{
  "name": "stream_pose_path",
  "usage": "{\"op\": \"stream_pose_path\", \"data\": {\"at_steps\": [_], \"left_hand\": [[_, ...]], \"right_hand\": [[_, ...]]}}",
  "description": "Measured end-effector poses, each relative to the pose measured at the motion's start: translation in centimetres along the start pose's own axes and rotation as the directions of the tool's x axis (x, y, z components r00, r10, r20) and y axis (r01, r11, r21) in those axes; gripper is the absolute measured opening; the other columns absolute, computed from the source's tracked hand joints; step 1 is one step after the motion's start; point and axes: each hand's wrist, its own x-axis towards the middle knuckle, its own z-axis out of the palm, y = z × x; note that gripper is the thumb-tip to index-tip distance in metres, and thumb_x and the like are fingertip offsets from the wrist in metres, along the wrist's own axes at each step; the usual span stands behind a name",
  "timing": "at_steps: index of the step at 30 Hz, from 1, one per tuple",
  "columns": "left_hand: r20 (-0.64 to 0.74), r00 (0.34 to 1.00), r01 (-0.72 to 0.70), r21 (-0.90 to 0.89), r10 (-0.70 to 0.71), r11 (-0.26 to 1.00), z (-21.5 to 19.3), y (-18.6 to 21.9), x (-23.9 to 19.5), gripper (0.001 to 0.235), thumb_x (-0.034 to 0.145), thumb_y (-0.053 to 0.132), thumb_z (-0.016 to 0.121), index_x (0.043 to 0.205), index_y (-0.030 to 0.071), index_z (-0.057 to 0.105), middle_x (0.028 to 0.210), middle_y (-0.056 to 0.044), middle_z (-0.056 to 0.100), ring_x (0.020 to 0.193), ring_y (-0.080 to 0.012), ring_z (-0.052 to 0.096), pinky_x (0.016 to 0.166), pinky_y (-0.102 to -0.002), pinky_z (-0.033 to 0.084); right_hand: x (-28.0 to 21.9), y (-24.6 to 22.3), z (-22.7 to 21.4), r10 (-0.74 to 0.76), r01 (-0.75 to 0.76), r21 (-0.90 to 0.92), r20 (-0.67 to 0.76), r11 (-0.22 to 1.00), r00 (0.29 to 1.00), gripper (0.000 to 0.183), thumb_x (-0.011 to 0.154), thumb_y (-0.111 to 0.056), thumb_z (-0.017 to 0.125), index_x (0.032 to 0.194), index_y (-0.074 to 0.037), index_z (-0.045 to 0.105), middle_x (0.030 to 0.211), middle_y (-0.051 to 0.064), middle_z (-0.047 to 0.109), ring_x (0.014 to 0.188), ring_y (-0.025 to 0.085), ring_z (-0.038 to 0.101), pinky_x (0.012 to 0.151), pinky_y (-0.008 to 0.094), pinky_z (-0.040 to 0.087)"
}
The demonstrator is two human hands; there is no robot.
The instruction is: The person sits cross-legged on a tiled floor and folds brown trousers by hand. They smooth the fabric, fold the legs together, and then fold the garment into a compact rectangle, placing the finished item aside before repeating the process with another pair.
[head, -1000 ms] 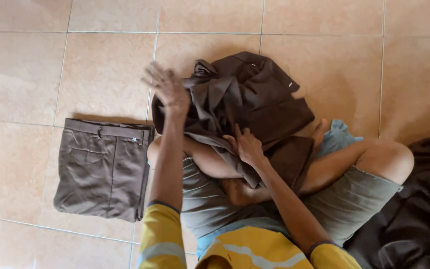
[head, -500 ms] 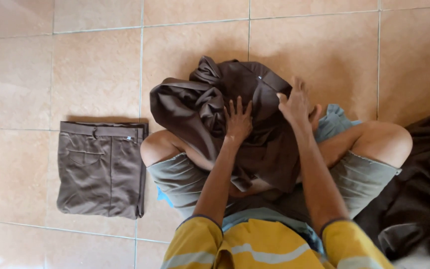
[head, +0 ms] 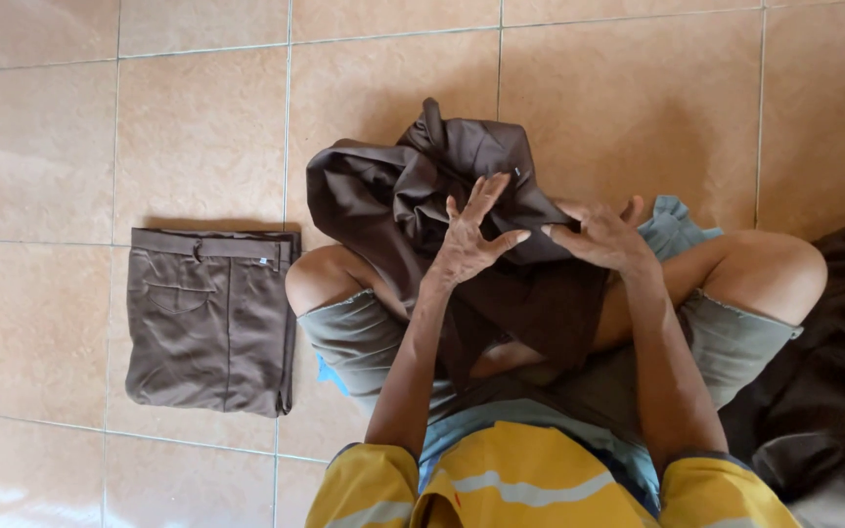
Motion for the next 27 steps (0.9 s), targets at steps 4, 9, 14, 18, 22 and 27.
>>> {"op": "stream_pose_path", "data": {"at_steps": [4, 9, 14, 18, 22, 27], "left_hand": [[0.008, 0.998, -0.054, -0.134, 0.056, 0.99, -1.1, 1.3, -0.8, 0.083, 0.091, 0.05, 0.079, 0.16, 0.022, 0.041, 0.163, -0.008, 0.042, 0.157, -0.0369, 0.02, 0.121, -0.07, -0.008], [-0.042, 0.997, -0.077, -0.237, 0.069, 0.969, -1.3, 1.2, -2.2, 0.085, 0.088, 0.037, 0.086, 0.16, 0.023, 0.043, 0.16, -0.006, 0.048, 0.155, -0.0351, 0.027, 0.125, -0.066, -0.001], [-0.1, 0.994, -0.073, -0.329, 0.042, 0.941, -1.2, 1.6, -3.3, 0.087, 0.082, 0.025, 0.09, 0.158, 0.021, 0.047, 0.152, -0.01, 0.056, 0.147, -0.0325, 0.039, 0.128, -0.054, 0.018], [-0.147, 0.989, -0.076, -0.358, 0.025, 0.93, -3.7, 4.7, -4.0, 0.078, 0.084, 0.019, 0.088, 0.154, 0.019, 0.053, 0.144, -0.013, 0.062, 0.142, -0.0291, 0.048, 0.127, -0.049, 0.027], [-0.354, 0.935, -0.17, -0.401, 0.018, 0.9, -8.2, 7.9, -4.5, 0.039, 0.087, 0.006, 0.081, 0.126, 0.011, 0.074, 0.11, -0.012, 0.078, 0.114, -0.0224, 0.071, 0.107, -0.041, 0.052], [-0.659, 0.72, -0.036, -0.346, -0.216, 0.937, -12.8, 4.4, -4.4, 0.004, 0.09, 0.014, 0.079, 0.094, 0.014, 0.079, 0.09, -0.004, 0.076, 0.09, -0.0116, 0.067, 0.092, -0.036, 0.054]], "right_hand": [[0.6, 1.5, 1.8, -0.264, 0.264, 0.005, -0.01, 0.965, 0.964, 0.039, 0.098, -0.022, 0.061, 0.136, -0.016, 0.067, 0.132, 0.017, 0.065, 0.117, 0.037, 0.062, 0.096, 0.051, 0.039], [-0.4, 0.0, 2.2, -0.432, 0.429, -0.116, 0.001, 0.896, 0.902, 0.037, 0.098, -0.011, 0.059, 0.133, -0.01, 0.071, 0.129, 0.021, 0.069, 0.113, 0.042, 0.066, 0.087, 0.05, 0.055], [-2.2, -4.8, 2.1, -0.553, 0.524, -0.219, -0.1, 0.823, 0.827, 0.05, 0.099, 0.0, 0.057, 0.149, -0.005, 0.058, 0.137, 0.029, 0.059, 0.114, 0.036, 0.066, 0.088, 0.044, 0.053], [-2.9, -7.5, 0.9, -0.529, 0.522, -0.107, -0.055, 0.846, 0.847, 0.042, 0.098, 0.001, 0.054, 0.139, -0.002, 0.063, 0.138, 0.027, 0.06, 0.121, 0.039, 0.061, 0.095, 0.045, 0.051], [-1.4, -8.5, -1.0, -0.724, 0.683, 0.327, 0.007, 0.653, 0.69, 0.056, 0.091, -0.002, 0.059, 0.147, -0.007, 0.055, 0.152, 0.028, 0.051, 0.138, 0.044, 0.051, 0.106, 0.06, 0.046], [1.6, -3.0, -3.2, -0.539, 0.528, 0.324, -0.064, 0.785, 0.84, 0.052, 0.1, -0.008, 0.062, 0.15, -0.002, 0.053, 0.152, 0.031, 0.048, 0.136, 0.05, 0.05, 0.099, 0.064, 0.048]]}}
